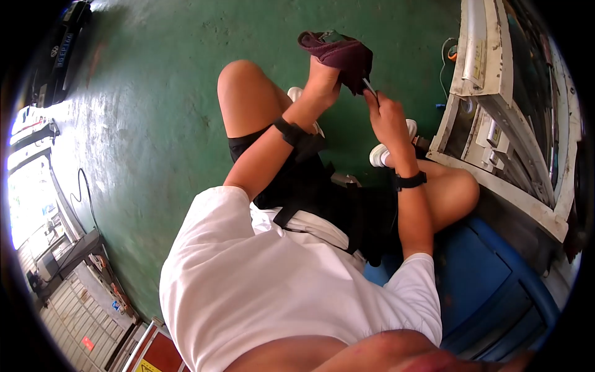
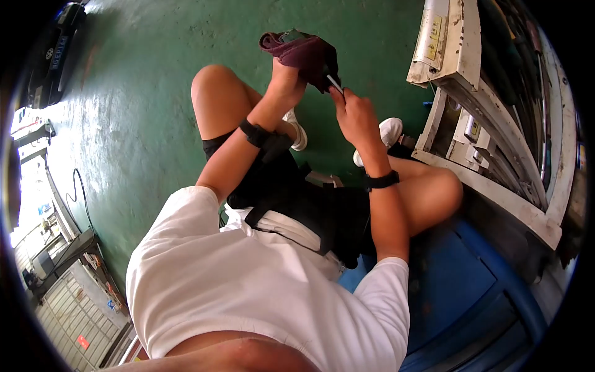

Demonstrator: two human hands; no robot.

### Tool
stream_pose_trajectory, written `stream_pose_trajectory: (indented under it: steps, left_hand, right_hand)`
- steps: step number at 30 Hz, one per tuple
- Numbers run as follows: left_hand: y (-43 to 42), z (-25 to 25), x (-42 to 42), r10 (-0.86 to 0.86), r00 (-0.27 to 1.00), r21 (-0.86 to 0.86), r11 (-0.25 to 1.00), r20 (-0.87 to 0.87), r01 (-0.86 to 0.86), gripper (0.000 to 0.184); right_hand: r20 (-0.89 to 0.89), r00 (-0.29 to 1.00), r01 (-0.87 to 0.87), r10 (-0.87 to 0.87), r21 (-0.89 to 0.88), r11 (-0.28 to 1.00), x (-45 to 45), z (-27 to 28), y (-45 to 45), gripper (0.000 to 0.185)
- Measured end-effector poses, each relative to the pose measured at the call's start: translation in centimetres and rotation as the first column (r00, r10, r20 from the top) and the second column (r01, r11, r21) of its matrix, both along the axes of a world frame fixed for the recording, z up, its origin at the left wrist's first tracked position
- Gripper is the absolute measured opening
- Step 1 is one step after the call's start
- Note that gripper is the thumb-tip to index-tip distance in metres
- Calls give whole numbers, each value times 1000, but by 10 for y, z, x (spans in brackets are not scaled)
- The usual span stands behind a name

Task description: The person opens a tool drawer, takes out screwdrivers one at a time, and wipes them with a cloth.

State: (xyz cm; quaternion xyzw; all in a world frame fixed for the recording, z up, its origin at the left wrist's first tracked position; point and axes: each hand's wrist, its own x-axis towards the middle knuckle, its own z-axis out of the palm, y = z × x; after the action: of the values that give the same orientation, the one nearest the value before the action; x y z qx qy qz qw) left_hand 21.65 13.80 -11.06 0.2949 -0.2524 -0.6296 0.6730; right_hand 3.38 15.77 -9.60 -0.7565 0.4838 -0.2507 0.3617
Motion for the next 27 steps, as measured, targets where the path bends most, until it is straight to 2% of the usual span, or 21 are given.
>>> stream_pose_trajectory:
  steps: [2,6,8,9,11,12,14,16,18,20,22,24,27]
  left_hand:
    - [1,4,-6,117,991,185,975,58,-126,42]
    - [-2,-6,6,54,998,118,991,45,-59,47]
    - [-2,2,10,2,999,-42,999,36,0,54]
    - [-3,4,11,-4,999,-42,999,42,6,54]
    - [-2,5,12,-27,999,-61,998,38,30,60]
    - [-1,5,11,-32,999,-59,998,41,35,60]
    - [0,6,11,-82,976,-90,994,-201,65,62]
    - [2,7,13,-108,968,-80,993,-227,92,60]
    - [0,6,12,-132,958,-71,991,-254,117,58]
    - [-4,2,9,-111,991,-167,981,-79,97,50]
    - [-2,-1,8,-66,997,-129,990,-46,60,48]
    - [-1,-4,9,-22,1000,-93,995,-10,21,47]
    - [0,-8,12,0,1000,-38,999,-6,-1,46]
  right_hand:
    - [-214,975,43,-67,-118,992,2,2,-3,45]
    - [-206,977,34,-62,-135,990,7,-3,-5,50]
    - [26,999,16,-19,77,997,10,-6,-5,58]
    - [32,999,22,-24,77,997,10,-7,-7,58]
    - [178,984,-9,-27,199,980,4,-9,-12,65]
    - [181,983,-5,-32,201,980,1,-13,-15,65]
    - [156,988,-26,-15,259,966,-2,-16,-18,67]
    - [168,986,-33,-5,220,975,-3,-19,-18,68]
    - [171,984,-86,43,254,964,-7,-27,-18,66]
    - [196,979,-103,48,279,955,-4,-15,-12,66]
    - [222,974,-119,52,304,945,4,-11,-5,65]
    - [180,984,-24,-18,226,974,14,-12,0,64]
    - [140,990,-11,-18,203,979,18,-12,0,63]
